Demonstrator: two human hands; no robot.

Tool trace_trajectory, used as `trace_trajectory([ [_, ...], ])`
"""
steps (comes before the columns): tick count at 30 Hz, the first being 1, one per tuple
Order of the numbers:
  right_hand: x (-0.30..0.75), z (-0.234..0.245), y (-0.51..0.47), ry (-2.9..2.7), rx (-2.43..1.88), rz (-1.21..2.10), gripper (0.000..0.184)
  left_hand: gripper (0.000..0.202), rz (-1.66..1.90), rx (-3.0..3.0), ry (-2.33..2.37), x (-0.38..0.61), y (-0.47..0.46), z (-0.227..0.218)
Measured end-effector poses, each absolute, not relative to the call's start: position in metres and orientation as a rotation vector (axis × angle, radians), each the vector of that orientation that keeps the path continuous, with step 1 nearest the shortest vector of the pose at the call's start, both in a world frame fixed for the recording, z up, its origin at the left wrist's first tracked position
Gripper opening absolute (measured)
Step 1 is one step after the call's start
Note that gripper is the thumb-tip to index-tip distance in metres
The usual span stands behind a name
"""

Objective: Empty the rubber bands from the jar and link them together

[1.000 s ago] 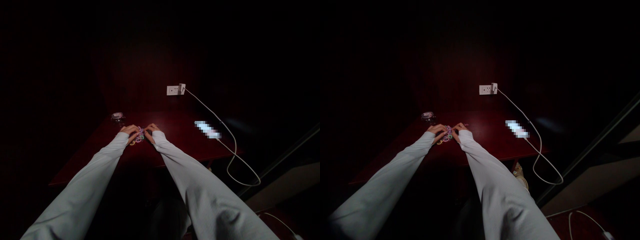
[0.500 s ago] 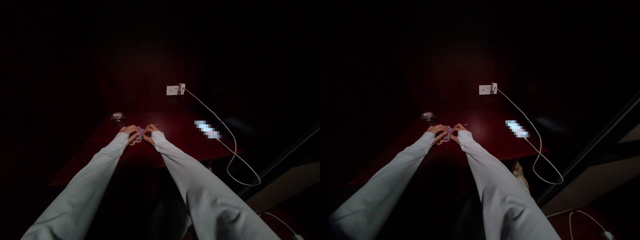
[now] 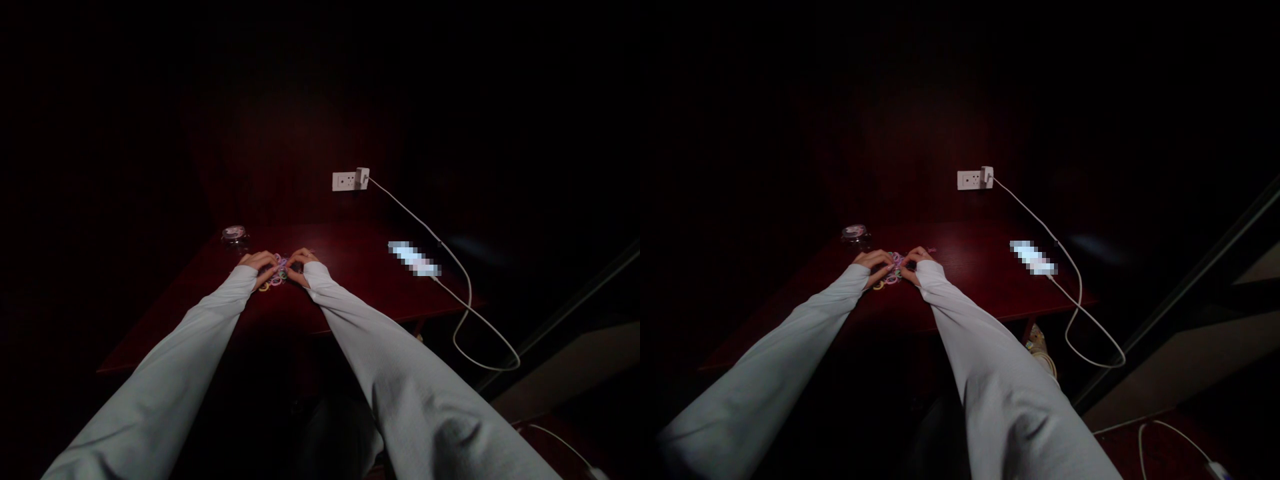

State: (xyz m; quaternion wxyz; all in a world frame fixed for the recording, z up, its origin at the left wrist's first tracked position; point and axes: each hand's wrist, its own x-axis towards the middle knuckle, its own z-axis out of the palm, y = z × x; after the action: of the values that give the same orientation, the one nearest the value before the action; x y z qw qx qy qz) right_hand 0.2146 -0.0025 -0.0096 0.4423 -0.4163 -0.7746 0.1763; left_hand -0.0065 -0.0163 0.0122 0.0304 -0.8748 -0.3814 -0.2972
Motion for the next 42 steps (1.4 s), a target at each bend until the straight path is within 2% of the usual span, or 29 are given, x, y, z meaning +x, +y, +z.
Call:
trace_trajectory([
  [9,0.2143,-0.0104,-0.0056,-1.962,-1.002,0.452,0.015,0.025,-0.910,-2.699,-1.156,-0.0066,-0.0168,0.0122],
  [23,0.2140,-0.0093,-0.0065,-1.979,-0.992,0.459,0.003,0.026,-0.924,-2.700,-1.151,-0.0063,-0.0167,0.0121],
  [42,0.2093,-0.0113,-0.0076,-1.988,-1.042,0.435,0.009,0.029,-0.926,-2.699,-1.177,-0.0064,-0.0160,0.0116],
])
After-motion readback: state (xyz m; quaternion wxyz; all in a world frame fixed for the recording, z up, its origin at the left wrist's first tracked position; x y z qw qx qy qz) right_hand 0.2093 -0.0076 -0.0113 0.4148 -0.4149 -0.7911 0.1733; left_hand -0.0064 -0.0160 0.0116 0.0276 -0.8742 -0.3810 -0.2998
